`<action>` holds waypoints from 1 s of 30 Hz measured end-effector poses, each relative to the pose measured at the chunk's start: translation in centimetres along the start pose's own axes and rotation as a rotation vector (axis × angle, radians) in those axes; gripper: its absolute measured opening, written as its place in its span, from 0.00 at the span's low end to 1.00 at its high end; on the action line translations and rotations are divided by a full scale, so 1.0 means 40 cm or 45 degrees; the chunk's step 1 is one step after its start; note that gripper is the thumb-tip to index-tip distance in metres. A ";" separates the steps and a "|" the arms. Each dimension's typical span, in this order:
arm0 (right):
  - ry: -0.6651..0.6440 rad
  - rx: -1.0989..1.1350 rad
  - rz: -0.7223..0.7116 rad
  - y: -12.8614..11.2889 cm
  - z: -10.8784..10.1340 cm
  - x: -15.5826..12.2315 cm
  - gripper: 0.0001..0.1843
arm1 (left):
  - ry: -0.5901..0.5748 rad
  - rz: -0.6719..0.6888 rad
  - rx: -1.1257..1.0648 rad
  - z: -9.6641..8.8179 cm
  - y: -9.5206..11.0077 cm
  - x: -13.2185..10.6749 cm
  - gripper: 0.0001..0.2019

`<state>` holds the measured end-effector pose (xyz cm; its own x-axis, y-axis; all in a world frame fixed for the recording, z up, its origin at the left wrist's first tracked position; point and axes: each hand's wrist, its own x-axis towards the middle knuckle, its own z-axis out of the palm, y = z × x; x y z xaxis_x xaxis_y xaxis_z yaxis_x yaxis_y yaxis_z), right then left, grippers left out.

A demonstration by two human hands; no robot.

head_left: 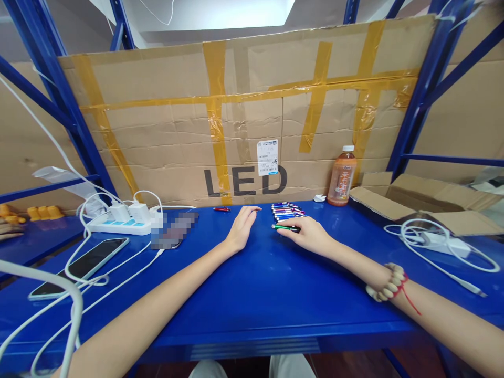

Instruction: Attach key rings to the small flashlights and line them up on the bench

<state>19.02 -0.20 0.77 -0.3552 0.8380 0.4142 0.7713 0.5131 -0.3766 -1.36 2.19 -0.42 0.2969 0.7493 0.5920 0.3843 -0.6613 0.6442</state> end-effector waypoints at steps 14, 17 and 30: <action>0.006 -0.045 0.022 -0.002 0.003 -0.002 0.14 | 0.016 -0.031 -0.033 0.000 0.003 0.000 0.18; -0.002 -0.037 0.018 -0.002 0.003 -0.003 0.15 | 0.014 -0.033 -0.029 -0.001 0.004 0.000 0.18; -0.027 -0.006 -0.008 0.005 0.004 -0.002 0.13 | -0.006 -0.029 -0.057 -0.002 0.003 0.000 0.18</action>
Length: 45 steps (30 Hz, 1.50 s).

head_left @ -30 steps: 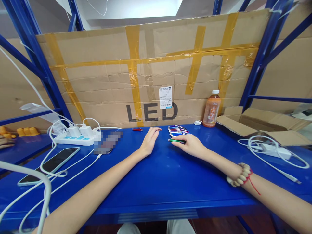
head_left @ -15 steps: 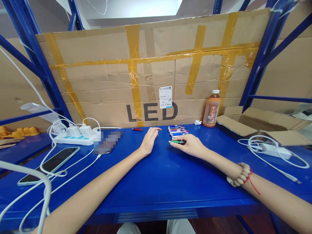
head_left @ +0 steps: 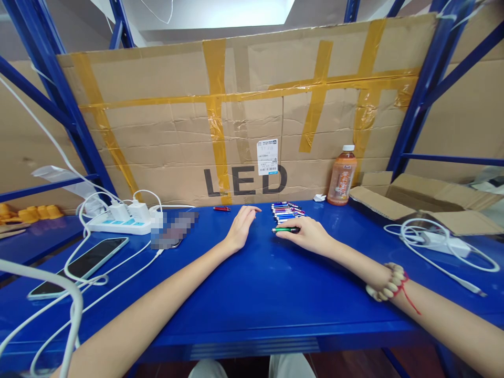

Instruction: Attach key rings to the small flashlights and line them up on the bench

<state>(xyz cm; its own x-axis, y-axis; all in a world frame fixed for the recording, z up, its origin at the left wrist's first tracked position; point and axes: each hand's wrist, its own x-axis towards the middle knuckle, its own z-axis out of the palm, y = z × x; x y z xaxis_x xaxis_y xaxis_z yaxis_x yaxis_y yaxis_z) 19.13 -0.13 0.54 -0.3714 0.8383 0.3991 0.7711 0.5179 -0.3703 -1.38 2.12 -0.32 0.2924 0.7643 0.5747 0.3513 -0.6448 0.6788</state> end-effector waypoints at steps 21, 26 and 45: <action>-0.157 0.028 -0.162 -0.003 -0.005 0.001 0.14 | -0.001 -0.020 0.020 0.002 -0.003 0.003 0.17; -0.250 0.005 -0.099 -0.003 -0.018 -0.004 0.11 | 0.004 -0.027 0.022 0.002 -0.002 0.003 0.17; -0.334 -0.155 0.062 0.020 -0.086 0.004 0.14 | 0.001 -0.045 0.020 0.002 0.000 0.003 0.16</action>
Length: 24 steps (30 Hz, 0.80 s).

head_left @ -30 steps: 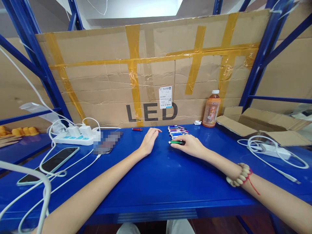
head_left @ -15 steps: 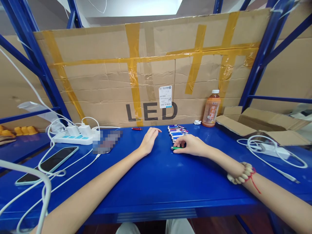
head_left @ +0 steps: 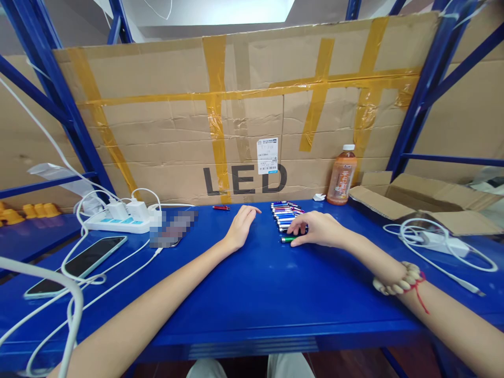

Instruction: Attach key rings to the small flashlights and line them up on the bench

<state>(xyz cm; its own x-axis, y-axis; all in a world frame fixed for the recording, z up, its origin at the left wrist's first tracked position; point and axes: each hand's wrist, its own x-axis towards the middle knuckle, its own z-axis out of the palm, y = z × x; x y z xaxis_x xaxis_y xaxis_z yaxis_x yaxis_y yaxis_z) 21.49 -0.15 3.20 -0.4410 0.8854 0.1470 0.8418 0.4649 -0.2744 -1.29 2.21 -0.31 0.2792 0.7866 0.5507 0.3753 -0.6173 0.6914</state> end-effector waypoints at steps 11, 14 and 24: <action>0.107 -0.132 0.012 0.006 0.004 0.003 0.06 | -0.005 0.001 0.002 0.001 -0.003 0.000 0.16; 0.125 -0.143 0.018 0.003 0.007 0.002 0.05 | -0.002 0.002 0.000 0.001 -0.003 0.000 0.16; 0.157 -0.176 0.052 -0.009 0.012 0.001 0.04 | -0.007 -0.005 0.015 0.000 0.002 -0.001 0.16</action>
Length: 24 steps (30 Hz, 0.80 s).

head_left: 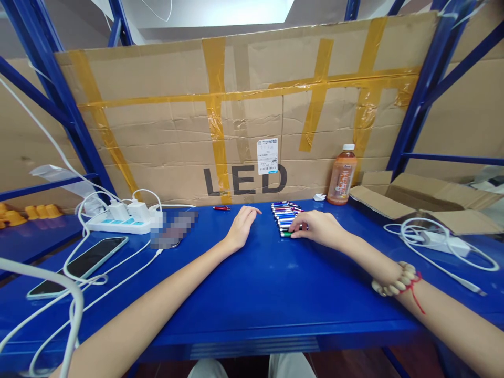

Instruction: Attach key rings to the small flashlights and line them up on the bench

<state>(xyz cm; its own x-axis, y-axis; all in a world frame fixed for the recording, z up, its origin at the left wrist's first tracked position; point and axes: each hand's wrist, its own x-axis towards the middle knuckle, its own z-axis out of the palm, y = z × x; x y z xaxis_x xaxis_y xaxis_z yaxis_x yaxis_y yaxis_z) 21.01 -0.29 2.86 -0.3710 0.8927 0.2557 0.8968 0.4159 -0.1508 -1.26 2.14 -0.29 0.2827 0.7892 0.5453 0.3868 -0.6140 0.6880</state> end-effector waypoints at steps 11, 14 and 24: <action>0.019 0.011 -0.009 0.010 0.003 0.000 0.03 | 0.196 -0.240 0.337 -0.025 -0.040 0.020 0.16; 0.034 -0.007 -0.046 0.014 0.007 0.001 0.03 | 0.193 -0.261 0.734 -0.066 -0.072 0.026 0.16; 0.241 0.094 -0.077 -0.017 0.007 -0.006 0.13 | -0.082 -0.350 1.143 -0.187 -0.180 0.039 0.22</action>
<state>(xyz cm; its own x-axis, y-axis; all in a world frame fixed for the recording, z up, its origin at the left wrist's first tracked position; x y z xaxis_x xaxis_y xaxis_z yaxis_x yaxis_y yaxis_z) 20.44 -0.75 2.62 -0.3657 0.8201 0.4401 0.8515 0.4857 -0.1976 -10.15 7.67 -0.82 0.1185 0.9203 0.3728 0.9716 -0.1849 0.1474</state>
